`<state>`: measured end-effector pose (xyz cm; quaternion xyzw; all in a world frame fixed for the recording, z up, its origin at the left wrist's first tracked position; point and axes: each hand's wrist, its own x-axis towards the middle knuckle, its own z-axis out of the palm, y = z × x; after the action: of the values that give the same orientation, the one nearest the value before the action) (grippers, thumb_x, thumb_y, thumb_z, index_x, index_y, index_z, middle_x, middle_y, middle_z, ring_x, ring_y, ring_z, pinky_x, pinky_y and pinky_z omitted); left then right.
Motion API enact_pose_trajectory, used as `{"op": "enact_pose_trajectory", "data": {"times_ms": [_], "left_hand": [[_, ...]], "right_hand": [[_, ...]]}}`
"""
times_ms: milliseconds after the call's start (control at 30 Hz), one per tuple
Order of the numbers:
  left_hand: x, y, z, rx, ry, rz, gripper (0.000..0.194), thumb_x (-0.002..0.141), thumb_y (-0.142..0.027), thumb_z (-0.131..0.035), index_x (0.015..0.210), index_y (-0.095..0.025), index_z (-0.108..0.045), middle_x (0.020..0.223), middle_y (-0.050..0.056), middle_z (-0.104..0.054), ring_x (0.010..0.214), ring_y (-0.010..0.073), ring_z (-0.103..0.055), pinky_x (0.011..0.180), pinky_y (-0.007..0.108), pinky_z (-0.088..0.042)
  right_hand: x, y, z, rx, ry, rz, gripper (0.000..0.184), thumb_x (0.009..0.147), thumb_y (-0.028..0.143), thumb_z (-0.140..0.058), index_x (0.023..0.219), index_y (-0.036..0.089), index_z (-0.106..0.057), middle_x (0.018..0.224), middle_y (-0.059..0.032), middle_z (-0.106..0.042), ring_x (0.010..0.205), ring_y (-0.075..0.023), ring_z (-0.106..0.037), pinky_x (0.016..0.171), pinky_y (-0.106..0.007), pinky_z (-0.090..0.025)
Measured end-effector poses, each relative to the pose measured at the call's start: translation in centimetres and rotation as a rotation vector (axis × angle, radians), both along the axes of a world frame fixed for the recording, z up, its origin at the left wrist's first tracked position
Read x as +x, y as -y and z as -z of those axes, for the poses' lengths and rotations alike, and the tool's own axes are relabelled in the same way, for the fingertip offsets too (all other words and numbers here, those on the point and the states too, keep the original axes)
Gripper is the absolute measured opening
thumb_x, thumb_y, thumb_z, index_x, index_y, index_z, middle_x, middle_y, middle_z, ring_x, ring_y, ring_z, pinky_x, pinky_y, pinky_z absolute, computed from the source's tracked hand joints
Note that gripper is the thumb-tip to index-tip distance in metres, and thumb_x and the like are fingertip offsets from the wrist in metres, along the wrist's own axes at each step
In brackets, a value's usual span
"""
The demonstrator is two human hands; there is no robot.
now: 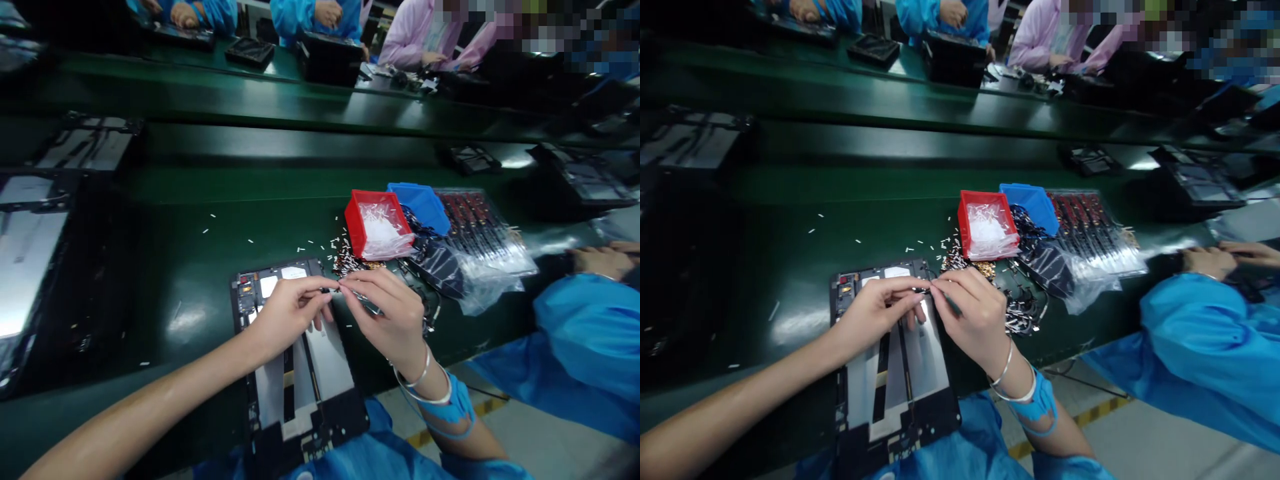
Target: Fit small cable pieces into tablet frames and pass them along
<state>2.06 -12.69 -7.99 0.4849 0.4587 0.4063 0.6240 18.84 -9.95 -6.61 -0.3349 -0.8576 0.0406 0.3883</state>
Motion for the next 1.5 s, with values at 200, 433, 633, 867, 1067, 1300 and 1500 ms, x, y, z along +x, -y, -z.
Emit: {"op": "enact_pose_trajectory", "data": {"times_ms": [200,433,633,867,1067,1300,1500], "left_hand": [[-0.2,-0.6,0.4,-0.151,0.031,-0.023,0.02,0.086,-0.025,-0.054,0.078,-0.012,-0.065,0.062,0.005,-0.067,0.043,0.0096,-0.058,0.038,0.017,-0.035],[-0.4,-0.6,-0.1,-0.079,0.074,-0.034,0.023,0.083,-0.03,-0.058,0.068,-0.013,-0.064,0.056,0.001,-0.062,0.044,0.0081,-0.055,0.04,0.017,-0.035],[-0.5,-0.3,0.0,0.041,0.01,-0.02,0.024,0.088,-0.027,-0.05,0.078,-0.014,-0.068,0.055,0.0,-0.059,0.043,0.0072,-0.046,0.044,0.018,-0.035],[-0.3,-0.1,0.0,0.159,-0.229,-0.035,0.027,0.089,-0.023,-0.045,0.075,-0.016,-0.066,0.057,-0.001,-0.056,0.046,0.0091,-0.046,0.052,0.022,-0.039],[-0.7,-0.5,0.1,0.067,-0.237,-0.04,0.026,0.088,-0.023,-0.045,0.091,-0.013,-0.069,0.064,0.002,-0.065,0.048,0.0109,-0.056,0.045,0.021,-0.036],[-1.5,-1.3,-0.5,-0.118,-0.051,-0.092,0.022,0.087,-0.022,-0.049,0.093,-0.008,-0.065,0.07,0.009,-0.071,0.048,0.012,-0.062,0.038,0.018,-0.031],[-1.5,-1.1,-1.1,-0.121,-0.021,-0.069,0.02,0.087,-0.02,-0.05,0.085,-0.009,-0.066,0.066,0.008,-0.07,0.045,0.01,-0.06,0.036,0.017,-0.028]], "right_hand": [[0.4,-1.2,0.2,0.149,0.002,0.108,0.014,0.081,0.01,-0.062,0.085,0.023,-0.068,0.077,-0.0035,-0.072,0.07,-0.0177,-0.067,0.066,-0.033,-0.054],[-1.7,-0.6,0.4,0.176,-0.008,-0.05,0.013,0.081,0.008,-0.064,0.084,0.021,-0.064,0.075,-0.0047,-0.072,0.07,-0.017,-0.066,0.064,-0.03,-0.055],[-2.0,-0.5,1.0,0.124,-0.013,-0.032,0.01,0.084,0.009,-0.06,0.084,0.017,-0.066,0.077,-0.0067,-0.072,0.073,-0.0167,-0.065,0.065,-0.03,-0.055],[-1.8,-0.2,1.2,0.089,-0.013,-0.016,0.01,0.084,0.009,-0.06,0.082,0.016,-0.066,0.078,-0.0077,-0.073,0.073,-0.0166,-0.065,0.065,-0.03,-0.056],[-0.9,-1.5,0.2,0.173,0.026,0.072,0.014,0.082,0.008,-0.057,0.079,0.018,-0.066,0.075,-0.0043,-0.073,0.07,-0.0149,-0.065,0.065,-0.028,-0.054],[2.7,-8.2,-1.3,0.041,0.279,0.582,0.02,0.079,0.014,-0.053,0.085,0.019,-0.072,0.075,-0.0049,-0.071,0.067,-0.0187,-0.061,0.059,-0.031,-0.044],[2.1,-7.8,0.0,0.102,0.326,0.539,0.029,0.078,0.009,-0.043,0.076,0.019,-0.071,0.077,-0.0069,-0.069,0.078,-0.0219,-0.058,0.063,-0.032,-0.04]]}}
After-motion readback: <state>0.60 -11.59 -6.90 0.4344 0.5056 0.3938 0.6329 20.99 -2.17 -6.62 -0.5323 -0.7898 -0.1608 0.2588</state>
